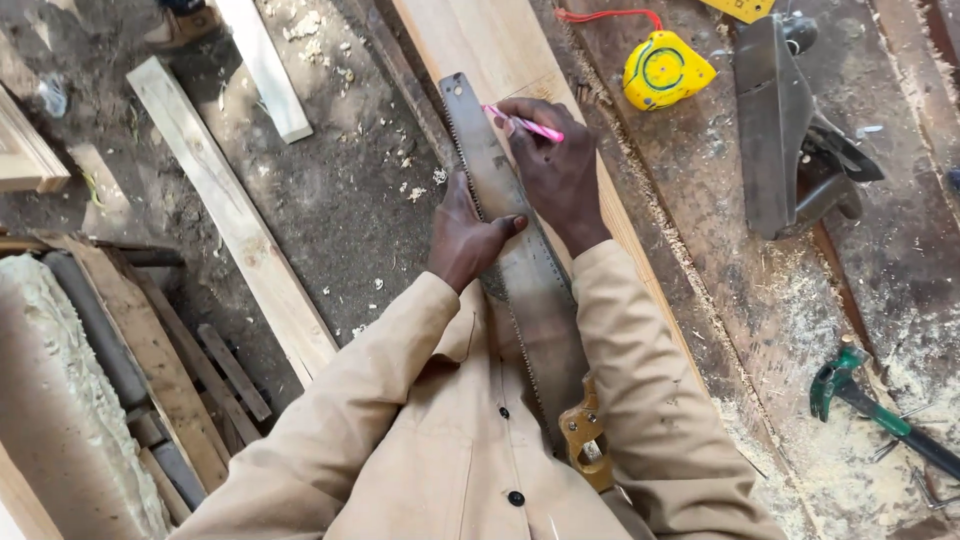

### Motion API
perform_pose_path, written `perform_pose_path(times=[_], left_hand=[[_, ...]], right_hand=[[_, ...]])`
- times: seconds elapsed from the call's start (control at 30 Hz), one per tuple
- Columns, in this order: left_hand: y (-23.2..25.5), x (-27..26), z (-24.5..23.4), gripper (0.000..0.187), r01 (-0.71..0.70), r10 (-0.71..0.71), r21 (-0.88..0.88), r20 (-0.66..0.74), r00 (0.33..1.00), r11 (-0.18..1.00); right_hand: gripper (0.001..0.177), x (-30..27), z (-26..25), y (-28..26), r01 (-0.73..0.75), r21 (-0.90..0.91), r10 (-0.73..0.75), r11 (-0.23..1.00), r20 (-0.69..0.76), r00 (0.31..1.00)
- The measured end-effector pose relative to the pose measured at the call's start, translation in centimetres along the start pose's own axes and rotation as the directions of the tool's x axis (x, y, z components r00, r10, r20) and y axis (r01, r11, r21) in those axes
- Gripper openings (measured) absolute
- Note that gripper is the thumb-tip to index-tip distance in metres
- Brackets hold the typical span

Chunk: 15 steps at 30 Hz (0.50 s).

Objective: The person uses a hand saw as a straightedge to draw long lines on a wooden plank with a pink pencil. They then use a yellow speed square to draw perpendicular and angled lines, completing a geometric layout on the wood surface.

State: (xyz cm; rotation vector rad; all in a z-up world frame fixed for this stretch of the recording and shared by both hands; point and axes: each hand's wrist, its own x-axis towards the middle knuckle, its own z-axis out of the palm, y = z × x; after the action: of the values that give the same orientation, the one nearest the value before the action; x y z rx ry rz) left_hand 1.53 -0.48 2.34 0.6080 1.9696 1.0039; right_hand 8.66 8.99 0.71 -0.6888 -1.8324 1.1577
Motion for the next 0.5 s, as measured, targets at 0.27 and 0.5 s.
perform_pose_path(times=[0.27, 0.5], left_hand=[[1.1, -0.3, -0.1, 0.052, 0.019, -0.019, 0.005, -0.001, 1.0, 1.0], [0.5, 0.2, 0.1, 0.052, 0.02, -0.02, 0.03, 0.013, 1.0, 0.999]], right_hand=[[0.011, -1.9, -3.1, -0.7, 0.031, -0.091, -0.017, 0.995, 0.15, 0.989], [0.013, -8.2, -7.1, -4.3, -0.13, -0.186, 0.165, 0.974, 0.189, 0.968]])
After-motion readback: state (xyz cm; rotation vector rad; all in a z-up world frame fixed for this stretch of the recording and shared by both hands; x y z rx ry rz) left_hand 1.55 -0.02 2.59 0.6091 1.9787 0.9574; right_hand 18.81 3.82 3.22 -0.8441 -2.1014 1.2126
